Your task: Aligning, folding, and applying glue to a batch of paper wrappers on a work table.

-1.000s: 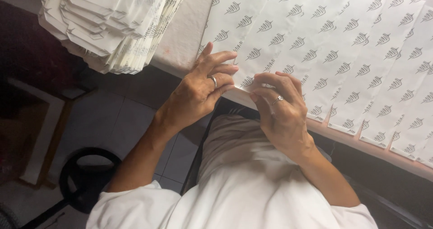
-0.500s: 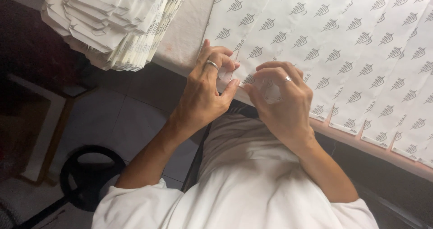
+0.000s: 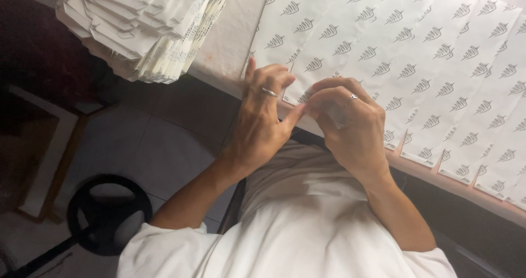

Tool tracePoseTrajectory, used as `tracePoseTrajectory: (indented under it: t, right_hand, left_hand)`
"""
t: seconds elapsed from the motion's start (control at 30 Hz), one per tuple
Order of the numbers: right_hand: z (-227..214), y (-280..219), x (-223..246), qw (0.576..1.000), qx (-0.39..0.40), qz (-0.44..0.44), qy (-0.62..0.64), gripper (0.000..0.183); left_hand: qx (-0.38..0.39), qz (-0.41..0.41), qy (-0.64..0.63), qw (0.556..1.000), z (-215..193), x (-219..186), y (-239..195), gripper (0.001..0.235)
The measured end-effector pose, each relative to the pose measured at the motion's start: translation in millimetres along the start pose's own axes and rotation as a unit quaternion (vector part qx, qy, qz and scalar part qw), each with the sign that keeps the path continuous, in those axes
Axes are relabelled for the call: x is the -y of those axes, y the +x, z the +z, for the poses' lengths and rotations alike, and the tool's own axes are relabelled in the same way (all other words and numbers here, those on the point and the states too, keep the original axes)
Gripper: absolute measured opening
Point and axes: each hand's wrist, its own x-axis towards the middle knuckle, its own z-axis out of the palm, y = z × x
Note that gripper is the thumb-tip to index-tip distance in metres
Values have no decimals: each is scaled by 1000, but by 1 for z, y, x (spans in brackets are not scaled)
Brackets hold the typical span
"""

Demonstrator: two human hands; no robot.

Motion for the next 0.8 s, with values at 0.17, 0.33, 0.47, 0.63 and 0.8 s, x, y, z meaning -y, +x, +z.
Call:
tracePoseTrajectory:
  t: [0.17,0.33,0.47,0.63,0.8]
  right_hand:
    - [-1,0,4,1000,-5,-15,-3,22]
    - [2,1,3,998,-14,-47,-47,24]
    - [32,11,2,992,-39,-115,-27,17]
    - [65,18,-12,975,-58,-209,-55,30]
    - [63,19,-8,978,-63,-187,-71,23]
  left_hand:
    - [9,-37,-50,998,-6,0,4,30]
    - [-20,68,-78,994,-42,1,13,10]
    - [41,40,3,998,-78,19,23,39]
    - [108,92,-31,989,-83,47,19,22]
    - [117,87,-35,989,-85,54,21,29]
